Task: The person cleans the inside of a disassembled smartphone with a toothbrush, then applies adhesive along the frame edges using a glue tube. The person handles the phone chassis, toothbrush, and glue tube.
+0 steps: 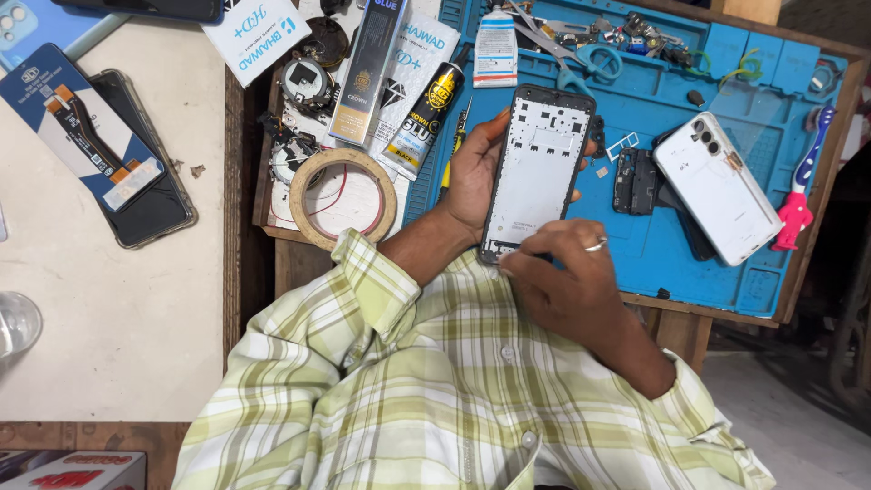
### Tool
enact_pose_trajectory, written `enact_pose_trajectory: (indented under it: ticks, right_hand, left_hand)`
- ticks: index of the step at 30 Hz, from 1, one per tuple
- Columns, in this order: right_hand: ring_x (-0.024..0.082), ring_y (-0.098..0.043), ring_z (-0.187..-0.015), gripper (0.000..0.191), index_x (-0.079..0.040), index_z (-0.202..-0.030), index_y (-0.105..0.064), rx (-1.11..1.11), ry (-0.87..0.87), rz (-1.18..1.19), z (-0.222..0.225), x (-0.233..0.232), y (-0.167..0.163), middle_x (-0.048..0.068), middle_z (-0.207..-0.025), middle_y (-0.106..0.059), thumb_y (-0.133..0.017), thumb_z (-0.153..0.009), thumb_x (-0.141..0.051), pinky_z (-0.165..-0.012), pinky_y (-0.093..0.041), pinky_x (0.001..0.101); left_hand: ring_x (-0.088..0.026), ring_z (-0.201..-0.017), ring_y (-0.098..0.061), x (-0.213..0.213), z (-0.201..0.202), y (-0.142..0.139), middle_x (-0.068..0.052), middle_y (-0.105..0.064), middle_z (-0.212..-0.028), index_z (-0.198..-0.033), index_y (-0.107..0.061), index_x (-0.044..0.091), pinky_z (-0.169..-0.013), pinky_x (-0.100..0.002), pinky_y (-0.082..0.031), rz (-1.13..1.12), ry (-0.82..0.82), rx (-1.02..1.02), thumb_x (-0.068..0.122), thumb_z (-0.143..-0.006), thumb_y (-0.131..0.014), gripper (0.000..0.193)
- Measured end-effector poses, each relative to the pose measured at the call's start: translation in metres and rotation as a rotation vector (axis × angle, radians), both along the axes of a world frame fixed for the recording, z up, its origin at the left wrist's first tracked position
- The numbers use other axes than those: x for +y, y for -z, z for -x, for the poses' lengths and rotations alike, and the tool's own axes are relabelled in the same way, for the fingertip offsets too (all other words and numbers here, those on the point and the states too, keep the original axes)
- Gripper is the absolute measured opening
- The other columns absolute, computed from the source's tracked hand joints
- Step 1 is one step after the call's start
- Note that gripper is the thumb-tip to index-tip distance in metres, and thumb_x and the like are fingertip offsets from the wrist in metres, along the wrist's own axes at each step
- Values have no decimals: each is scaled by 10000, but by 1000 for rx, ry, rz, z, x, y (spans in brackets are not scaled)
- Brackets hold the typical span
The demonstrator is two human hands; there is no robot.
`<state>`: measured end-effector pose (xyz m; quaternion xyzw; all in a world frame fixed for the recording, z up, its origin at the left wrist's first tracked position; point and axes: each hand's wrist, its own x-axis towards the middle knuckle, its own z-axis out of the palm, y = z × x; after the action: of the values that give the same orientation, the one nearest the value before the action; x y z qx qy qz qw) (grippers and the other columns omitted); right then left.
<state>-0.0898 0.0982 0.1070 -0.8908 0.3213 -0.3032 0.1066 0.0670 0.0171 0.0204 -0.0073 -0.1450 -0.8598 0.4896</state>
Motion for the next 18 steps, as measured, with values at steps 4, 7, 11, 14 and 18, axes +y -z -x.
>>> enact_pose_trajectory:
  ticks: [4,7,11,14,18]
  right_hand:
    - [264,-655,-911,167,-127,-909,-712,-90,224,52,29,-4,7,39,-921,-647,-792,-822,-10,-810,-466,381]
    - [237,-697,-904,109,-45,-1039,-715,-282,329,2,59,-11,14,84,-1005,-712,-792,-987,12,-817,-536,320]
    - [193,-687,-891,70,3,-1085,-726,-436,468,-125,85,-6,21,127,-1000,-708,-787,-1059,26,-796,-535,260]
    - [182,-680,-865,73,6,-1078,-726,-385,494,-121,94,-4,23,137,-999,-698,-787,-1043,28,-769,-529,259]
    - [248,-700,-924,89,-9,-1042,-735,-196,501,-6,93,-6,20,132,-997,-714,-772,-979,42,-809,-543,320]
  left_hand:
    - [-354,-1303,-641,0,1,-1,-286,-588,-1453,-1544,-473,-7,-1041,-505,-588,-61,24,47,525,-1120,-300,702]
    - [-353,-1266,-637,0,1,-3,-300,-579,-1429,-1521,-466,-32,-1031,-504,-580,-53,21,54,529,-1132,-316,699]
    - [-361,-1299,-629,1,1,-6,-300,-564,-1474,-1556,-448,-18,-1071,-535,-573,-122,64,101,531,-1108,-320,720]
    - [-379,-1308,-631,3,3,-8,-309,-564,-1482,-1563,-451,-20,-1072,-533,-566,-65,27,112,520,-1120,-328,710]
    - [-380,-1287,-629,5,2,-11,-302,-564,-1471,-1550,-456,-24,-1055,-545,-563,-132,24,77,523,-1095,-336,721]
